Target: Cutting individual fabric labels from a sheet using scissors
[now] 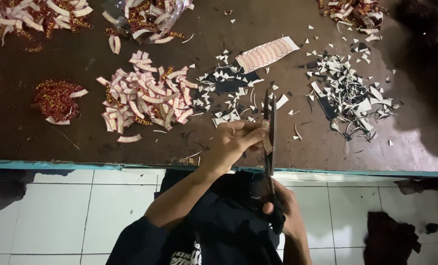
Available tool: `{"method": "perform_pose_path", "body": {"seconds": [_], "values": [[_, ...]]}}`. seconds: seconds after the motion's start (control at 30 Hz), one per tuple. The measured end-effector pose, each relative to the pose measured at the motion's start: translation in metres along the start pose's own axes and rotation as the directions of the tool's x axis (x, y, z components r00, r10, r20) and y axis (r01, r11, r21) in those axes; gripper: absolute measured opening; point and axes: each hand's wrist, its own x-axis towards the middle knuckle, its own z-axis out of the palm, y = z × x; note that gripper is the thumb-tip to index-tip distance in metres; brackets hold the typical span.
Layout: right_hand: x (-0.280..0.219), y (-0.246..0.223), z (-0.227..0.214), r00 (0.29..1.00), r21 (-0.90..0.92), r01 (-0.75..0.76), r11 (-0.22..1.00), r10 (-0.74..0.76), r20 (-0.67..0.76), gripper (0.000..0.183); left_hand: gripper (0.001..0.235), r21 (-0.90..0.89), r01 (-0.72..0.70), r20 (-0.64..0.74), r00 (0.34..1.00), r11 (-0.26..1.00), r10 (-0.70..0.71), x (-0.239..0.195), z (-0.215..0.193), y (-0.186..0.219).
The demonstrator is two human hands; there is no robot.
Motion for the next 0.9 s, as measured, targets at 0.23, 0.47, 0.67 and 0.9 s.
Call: {"method": "perform_pose_path", "body": {"seconds": [0.23,0.47,0.67,0.9], "values": [[-0.001,0.005,0.0,0.999,-0.033,-0.032,0.999,0.031,-0.04,0.075,0.023,0.002,-0.017,0.047,0.999,1.0,0.017,0.001,-0.004,-0.004],[0.001,-0.002,0.006,0.996,-0.05,-0.057,0.997,0.053,-0.077,0.08,0.026,-0.036,0.065,0.011,0.998,0.997,-0.065,0.001,-0.002,-0.01],[0.001,0.001,0.004,0.995,-0.161,-0.04,0.986,0.023,-0.102,0.081,0.023,-0.06,0.091,0.035,0.995,0.994,-0.089,-0.001,-0.002,-0.01],[0.0,0.002,0.003,0.988,-0.066,-0.111,0.992,0.103,-0.115,0.077,0.023,-0.094,0.076,0.045,0.996,0.993,-0.073,0.0,-0.004,-0.017]]}}
